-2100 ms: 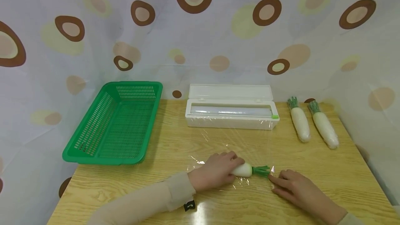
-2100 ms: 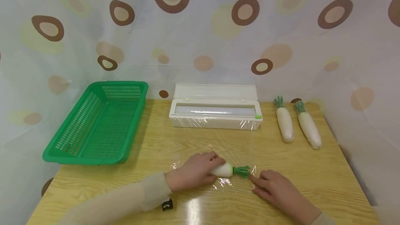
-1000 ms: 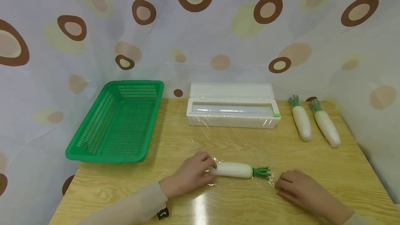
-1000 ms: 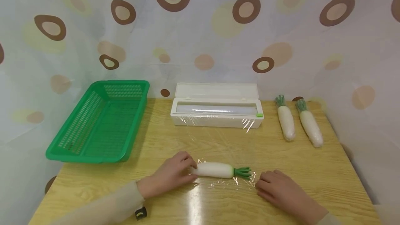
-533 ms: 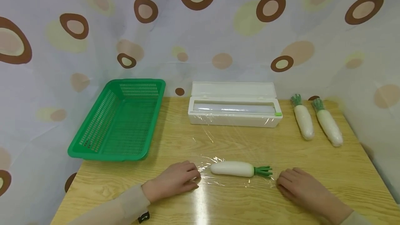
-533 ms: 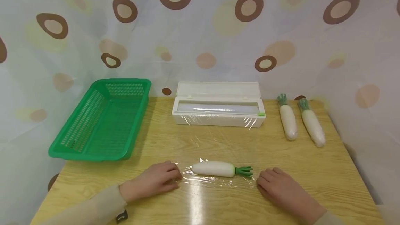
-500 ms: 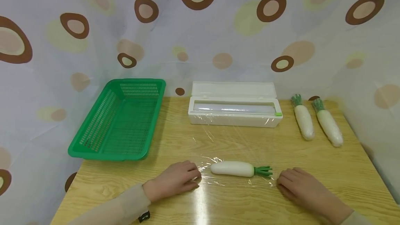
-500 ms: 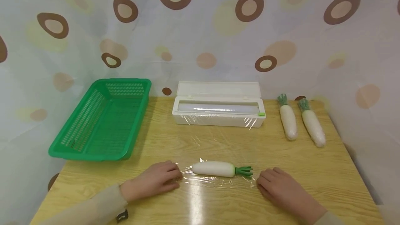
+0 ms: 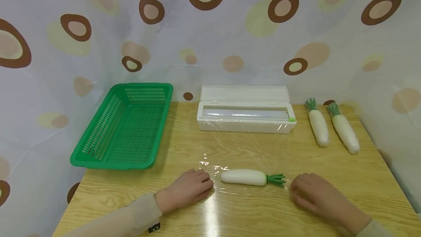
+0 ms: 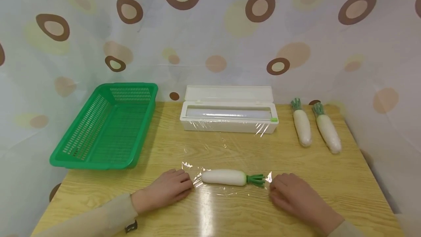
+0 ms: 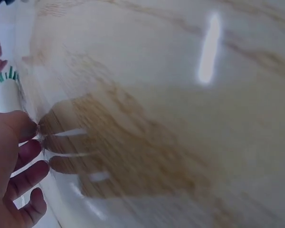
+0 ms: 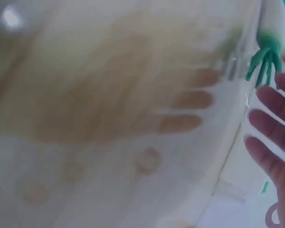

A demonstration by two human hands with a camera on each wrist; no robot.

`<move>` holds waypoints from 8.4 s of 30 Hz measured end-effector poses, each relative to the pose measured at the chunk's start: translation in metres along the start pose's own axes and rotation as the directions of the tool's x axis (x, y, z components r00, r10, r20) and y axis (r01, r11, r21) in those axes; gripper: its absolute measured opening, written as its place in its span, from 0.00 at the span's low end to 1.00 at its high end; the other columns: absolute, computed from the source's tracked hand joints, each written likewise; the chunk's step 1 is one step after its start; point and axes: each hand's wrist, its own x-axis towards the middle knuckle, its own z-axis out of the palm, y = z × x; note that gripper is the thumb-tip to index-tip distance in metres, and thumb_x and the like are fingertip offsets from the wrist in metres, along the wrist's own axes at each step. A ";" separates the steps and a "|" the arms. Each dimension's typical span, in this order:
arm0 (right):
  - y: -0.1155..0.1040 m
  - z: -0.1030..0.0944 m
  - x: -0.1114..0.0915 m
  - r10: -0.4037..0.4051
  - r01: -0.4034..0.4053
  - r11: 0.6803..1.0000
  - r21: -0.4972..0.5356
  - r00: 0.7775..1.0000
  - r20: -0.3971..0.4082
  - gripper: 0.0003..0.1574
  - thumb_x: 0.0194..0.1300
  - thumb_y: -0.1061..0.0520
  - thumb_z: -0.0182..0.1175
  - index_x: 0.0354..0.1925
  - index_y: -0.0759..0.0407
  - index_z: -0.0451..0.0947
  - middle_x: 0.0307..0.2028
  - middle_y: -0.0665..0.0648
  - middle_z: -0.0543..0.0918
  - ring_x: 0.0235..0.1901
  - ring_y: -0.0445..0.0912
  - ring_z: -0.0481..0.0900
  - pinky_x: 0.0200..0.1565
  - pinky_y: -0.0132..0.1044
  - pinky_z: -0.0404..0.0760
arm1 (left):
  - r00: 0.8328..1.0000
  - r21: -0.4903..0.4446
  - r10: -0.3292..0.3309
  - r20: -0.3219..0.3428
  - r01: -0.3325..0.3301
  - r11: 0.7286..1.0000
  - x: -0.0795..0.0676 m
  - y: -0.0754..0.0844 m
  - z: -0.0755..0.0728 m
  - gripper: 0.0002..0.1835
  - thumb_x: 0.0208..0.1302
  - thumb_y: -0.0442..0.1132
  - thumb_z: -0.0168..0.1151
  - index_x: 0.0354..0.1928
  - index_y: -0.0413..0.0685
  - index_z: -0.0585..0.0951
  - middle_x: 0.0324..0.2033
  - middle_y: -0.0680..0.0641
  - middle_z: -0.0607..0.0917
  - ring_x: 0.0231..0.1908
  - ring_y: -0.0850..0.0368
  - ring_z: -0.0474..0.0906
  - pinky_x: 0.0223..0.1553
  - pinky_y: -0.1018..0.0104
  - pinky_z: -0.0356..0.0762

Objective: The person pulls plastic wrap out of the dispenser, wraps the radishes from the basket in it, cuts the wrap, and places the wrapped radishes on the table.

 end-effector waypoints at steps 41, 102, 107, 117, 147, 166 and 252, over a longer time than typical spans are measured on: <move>0.003 -0.001 0.017 0.135 -0.136 0.990 0.045 0.991 0.020 0.23 0.56 0.61 0.78 0.36 0.38 0.75 0.37 0.34 0.74 0.32 0.28 0.67 0.30 0.29 0.73 | 0.984 -0.489 -0.175 -0.016 0.145 0.860 0.000 -0.026 -0.004 0.12 0.73 0.30 0.58 0.55 0.45 0.80 0.43 0.51 0.85 0.43 0.62 0.79 0.49 0.66 0.81; -0.019 0.009 0.052 -0.046 0.041 0.998 -0.053 0.994 -0.094 0.28 0.82 0.37 0.48 0.46 0.54 0.85 0.41 0.48 0.83 0.38 0.43 0.80 0.41 0.43 0.81 | 0.953 0.016 -0.016 -0.302 0.022 1.000 0.052 0.023 0.009 0.12 0.66 0.38 0.73 0.51 0.47 0.88 0.45 0.51 0.87 0.41 0.57 0.81 0.43 0.70 0.81; -0.030 0.016 0.068 -0.209 0.201 0.976 -0.085 0.973 -0.097 0.27 0.85 0.42 0.44 0.47 0.53 0.87 0.42 0.47 0.83 0.42 0.45 0.79 0.45 0.42 0.77 | 0.950 0.000 -0.040 -0.310 0.042 0.999 0.056 0.021 0.010 0.14 0.66 0.41 0.74 0.51 0.46 0.89 0.44 0.51 0.89 0.39 0.58 0.82 0.41 0.70 0.80; -0.042 0.024 0.080 -0.201 0.196 0.968 -0.156 0.979 -0.018 0.33 0.87 0.44 0.36 0.53 0.59 0.86 0.43 0.50 0.83 0.42 0.46 0.78 0.43 0.43 0.77 | 0.970 -0.010 -0.099 -0.220 0.100 0.995 0.060 0.015 0.011 0.19 0.68 0.46 0.73 0.57 0.47 0.86 0.48 0.51 0.88 0.43 0.57 0.82 0.43 0.69 0.80; -0.029 0.033 0.085 0.116 -0.105 0.973 -0.208 0.992 0.041 0.37 0.60 0.48 0.77 0.59 0.68 0.78 0.50 0.61 0.80 0.50 0.55 0.79 0.51 0.52 0.78 | 0.979 -0.044 -0.203 0.008 0.203 0.978 0.072 -0.006 0.010 0.26 0.72 0.49 0.67 0.67 0.49 0.78 0.56 0.49 0.83 0.54 0.53 0.77 0.49 0.61 0.77; -0.003 0.029 0.099 0.176 -0.170 0.982 -0.078 0.981 0.080 0.30 0.64 0.52 0.74 0.60 0.62 0.78 0.45 0.55 0.86 0.45 0.50 0.79 0.50 0.50 0.76 | 0.960 -0.200 -0.274 0.061 0.281 0.939 0.085 -0.027 0.011 0.19 0.72 0.47 0.67 0.60 0.49 0.79 0.50 0.49 0.88 0.48 0.55 0.78 0.48 0.62 0.75; 0.134 -0.012 0.100 0.472 -0.462 0.860 0.216 0.882 0.009 0.47 0.69 0.53 0.71 0.75 0.71 0.63 0.66 0.75 0.67 0.63 0.73 0.67 0.58 0.71 0.69 | 0.966 -0.206 -0.247 0.069 0.257 0.944 0.220 -0.035 -0.019 0.20 0.75 0.57 0.63 0.61 0.57 0.84 0.53 0.55 0.85 0.52 0.57 0.76 0.51 0.63 0.75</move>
